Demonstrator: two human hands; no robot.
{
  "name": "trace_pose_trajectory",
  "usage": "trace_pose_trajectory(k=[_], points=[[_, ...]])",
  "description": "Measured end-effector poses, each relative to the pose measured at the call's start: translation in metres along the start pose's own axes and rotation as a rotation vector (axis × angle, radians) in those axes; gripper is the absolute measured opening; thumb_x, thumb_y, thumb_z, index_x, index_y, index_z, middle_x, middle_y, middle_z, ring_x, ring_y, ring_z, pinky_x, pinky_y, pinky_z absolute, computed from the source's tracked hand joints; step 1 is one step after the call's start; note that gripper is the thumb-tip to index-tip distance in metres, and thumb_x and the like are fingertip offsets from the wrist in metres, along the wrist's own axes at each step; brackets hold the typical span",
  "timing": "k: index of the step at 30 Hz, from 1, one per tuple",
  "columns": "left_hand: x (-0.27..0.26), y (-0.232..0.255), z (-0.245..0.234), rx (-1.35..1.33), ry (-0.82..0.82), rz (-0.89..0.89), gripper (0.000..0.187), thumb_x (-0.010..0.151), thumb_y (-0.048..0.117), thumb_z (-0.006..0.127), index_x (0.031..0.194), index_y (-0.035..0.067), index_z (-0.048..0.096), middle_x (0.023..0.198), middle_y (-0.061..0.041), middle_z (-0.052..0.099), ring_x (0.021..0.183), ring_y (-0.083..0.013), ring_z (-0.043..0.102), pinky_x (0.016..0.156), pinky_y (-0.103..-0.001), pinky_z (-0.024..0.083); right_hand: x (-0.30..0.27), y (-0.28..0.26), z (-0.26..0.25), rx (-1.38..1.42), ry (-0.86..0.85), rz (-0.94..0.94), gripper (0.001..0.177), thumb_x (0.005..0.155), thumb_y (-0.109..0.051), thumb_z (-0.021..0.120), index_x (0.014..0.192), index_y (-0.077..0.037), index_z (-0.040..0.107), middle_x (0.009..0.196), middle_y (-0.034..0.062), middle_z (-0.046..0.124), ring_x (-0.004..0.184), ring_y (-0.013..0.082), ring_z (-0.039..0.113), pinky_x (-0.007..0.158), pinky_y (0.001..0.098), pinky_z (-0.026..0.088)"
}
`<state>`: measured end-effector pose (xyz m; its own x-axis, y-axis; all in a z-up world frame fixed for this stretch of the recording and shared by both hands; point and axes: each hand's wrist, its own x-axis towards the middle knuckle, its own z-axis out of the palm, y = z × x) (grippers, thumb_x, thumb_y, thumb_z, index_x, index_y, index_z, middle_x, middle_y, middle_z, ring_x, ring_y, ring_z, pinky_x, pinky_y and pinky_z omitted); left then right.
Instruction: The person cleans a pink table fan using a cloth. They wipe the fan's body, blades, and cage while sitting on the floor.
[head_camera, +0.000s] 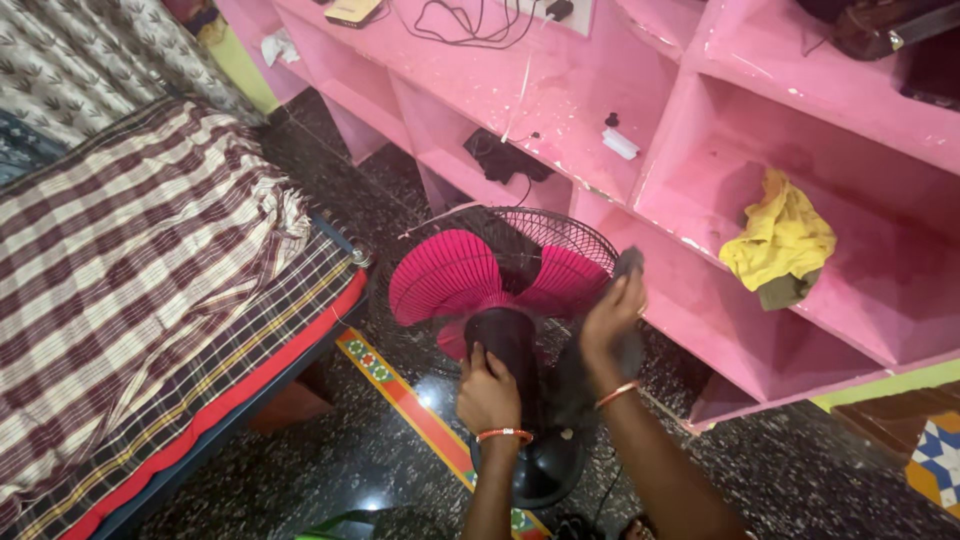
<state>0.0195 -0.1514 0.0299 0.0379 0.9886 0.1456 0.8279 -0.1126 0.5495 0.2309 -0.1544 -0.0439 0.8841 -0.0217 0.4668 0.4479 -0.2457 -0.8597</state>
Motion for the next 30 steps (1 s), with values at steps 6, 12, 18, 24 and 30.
trace_pose_trajectory(k=[6,12,18,24,30], points=[[0.0,-0.007,0.005,0.007,0.034,-0.008,0.038,0.094,0.033,0.057,0.125,0.018,0.071,0.123,-0.022,0.069,0.085,-0.0438,0.073,0.069,-0.051,0.06,-0.098,0.007,-0.009,-0.037,-0.172,-0.291,0.043,0.108,-0.014,0.05,0.148,0.002,0.05,0.149,0.0331,0.043,0.139,0.0473,0.038,0.116,0.0538,0.03],[-0.005,-0.003,0.003,0.055,-0.015,-0.032,0.037,0.094,0.031,0.057,0.125,0.018,0.071,0.115,-0.019,0.07,0.08,-0.0426,0.072,0.065,-0.052,0.059,-0.104,0.014,-0.036,-0.072,-0.532,-0.349,0.029,0.095,-0.009,0.061,0.121,-0.011,0.071,0.122,0.0162,0.062,0.118,0.0351,0.056,0.105,0.0458,0.043],[-0.002,0.004,-0.002,0.07,0.034,-0.014,0.036,0.094,0.031,0.058,0.124,0.017,0.072,0.114,-0.017,0.071,0.08,-0.0397,0.073,0.067,-0.05,0.06,-0.054,-0.035,-0.031,0.08,-0.597,-0.572,0.03,0.088,-0.009,0.067,0.118,-0.009,0.073,0.108,0.0103,0.065,0.101,0.0311,0.064,0.09,0.0407,0.052],[-0.006,0.003,0.005,0.063,0.047,0.003,0.036,0.094,0.029,0.058,0.125,0.017,0.071,0.116,-0.019,0.071,0.089,-0.0403,0.073,0.069,-0.049,0.06,-0.031,-0.093,-0.015,-0.067,-0.907,-0.825,0.033,0.088,-0.004,0.062,0.12,-0.008,0.072,0.11,0.0131,0.065,0.102,0.0337,0.063,0.086,0.0419,0.052],[-0.01,0.001,0.002,0.019,0.107,0.011,0.037,0.094,0.029,0.058,0.125,0.015,0.072,0.118,-0.023,0.069,0.092,-0.0405,0.073,0.071,-0.048,0.061,-0.011,-0.137,-0.019,0.036,-0.976,-0.919,0.029,0.091,-0.008,0.063,0.118,-0.01,0.072,0.112,0.0113,0.065,0.106,0.0306,0.061,0.09,0.0405,0.051]])
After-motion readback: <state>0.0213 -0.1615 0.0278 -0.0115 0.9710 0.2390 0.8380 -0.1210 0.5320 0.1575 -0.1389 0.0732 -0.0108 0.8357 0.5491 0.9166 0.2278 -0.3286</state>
